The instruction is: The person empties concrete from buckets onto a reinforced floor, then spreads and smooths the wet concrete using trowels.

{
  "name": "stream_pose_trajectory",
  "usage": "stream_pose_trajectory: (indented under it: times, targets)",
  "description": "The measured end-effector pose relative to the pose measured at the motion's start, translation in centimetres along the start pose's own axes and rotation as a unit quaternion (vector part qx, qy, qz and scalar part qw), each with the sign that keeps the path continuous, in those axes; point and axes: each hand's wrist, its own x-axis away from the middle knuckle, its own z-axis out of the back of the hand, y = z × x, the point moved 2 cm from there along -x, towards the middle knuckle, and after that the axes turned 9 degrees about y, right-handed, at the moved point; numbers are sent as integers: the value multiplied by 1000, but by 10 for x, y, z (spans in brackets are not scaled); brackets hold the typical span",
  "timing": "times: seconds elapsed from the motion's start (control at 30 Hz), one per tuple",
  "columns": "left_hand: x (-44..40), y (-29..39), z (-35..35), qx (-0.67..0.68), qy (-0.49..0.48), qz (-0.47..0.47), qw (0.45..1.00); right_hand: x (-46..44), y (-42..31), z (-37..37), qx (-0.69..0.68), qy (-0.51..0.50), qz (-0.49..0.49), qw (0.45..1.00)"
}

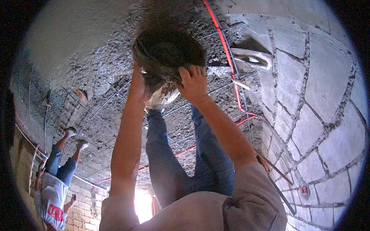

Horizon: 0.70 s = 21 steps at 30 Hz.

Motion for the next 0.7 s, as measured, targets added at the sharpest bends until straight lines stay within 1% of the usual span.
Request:
stream_pose_trajectory:
  times: [0.07,0.1,0.17,0.2,0.27,0.3,0.33,0.37,0.43,0.47,0.5,0.53,0.57,0.6,0.67,0.7]
  targets:
    - [-8,3,7,22,-20,28,999,-2,-6,3,7,-8,7,1000]
    - [-14,5,8,24,-27,23,999,-7,-7,1,11,-12,14,1000]
    - [-8,1,12,-23,19,18,999,-4,-7,-2,10,7,14,1000]
    - [-3,1,14,-22,11,20,999,-3,-5,-3,5,26,16,1000]
    - [17,13,14,-101,-9,26,995,-1,3,-11,15,37,5,999]
    - [6,-2,47,-119,8,74,990,-2,7,-13,14,44,-7,999]
    - [14,-1,61,-117,73,54,989,-6,9,-13,7,29,-42,999]
    - [11,-8,95,-103,135,9,986,-14,15,-13,14,29,-38,999]
    - [5,-25,167,-109,241,-75,962,-34,29,-20,26,30,-67,997]
    - [-5,-42,210,-98,312,-66,943,-46,37,-21,49,18,-73,996]
    - [-15,-54,241,-143,334,-44,930,-54,54,-25,41,15,-87,995]
    - [-29,-73,266,-105,330,-28,938,-61,64,-23,22,0,-114,993]
    - [-41,-86,276,-68,322,-10,944,-67,73,-20,7,-15,-143,990]
    - [-56,-100,286,-61,324,-6,944,-68,82,-20,8,-21,-137,990]
    - [-91,-134,282,53,266,-27,962,-61,104,-14,-19,-51,-198,979]
    - [-110,-152,283,91,304,-13,948,-53,114,-14,-4,-55,-194,979]
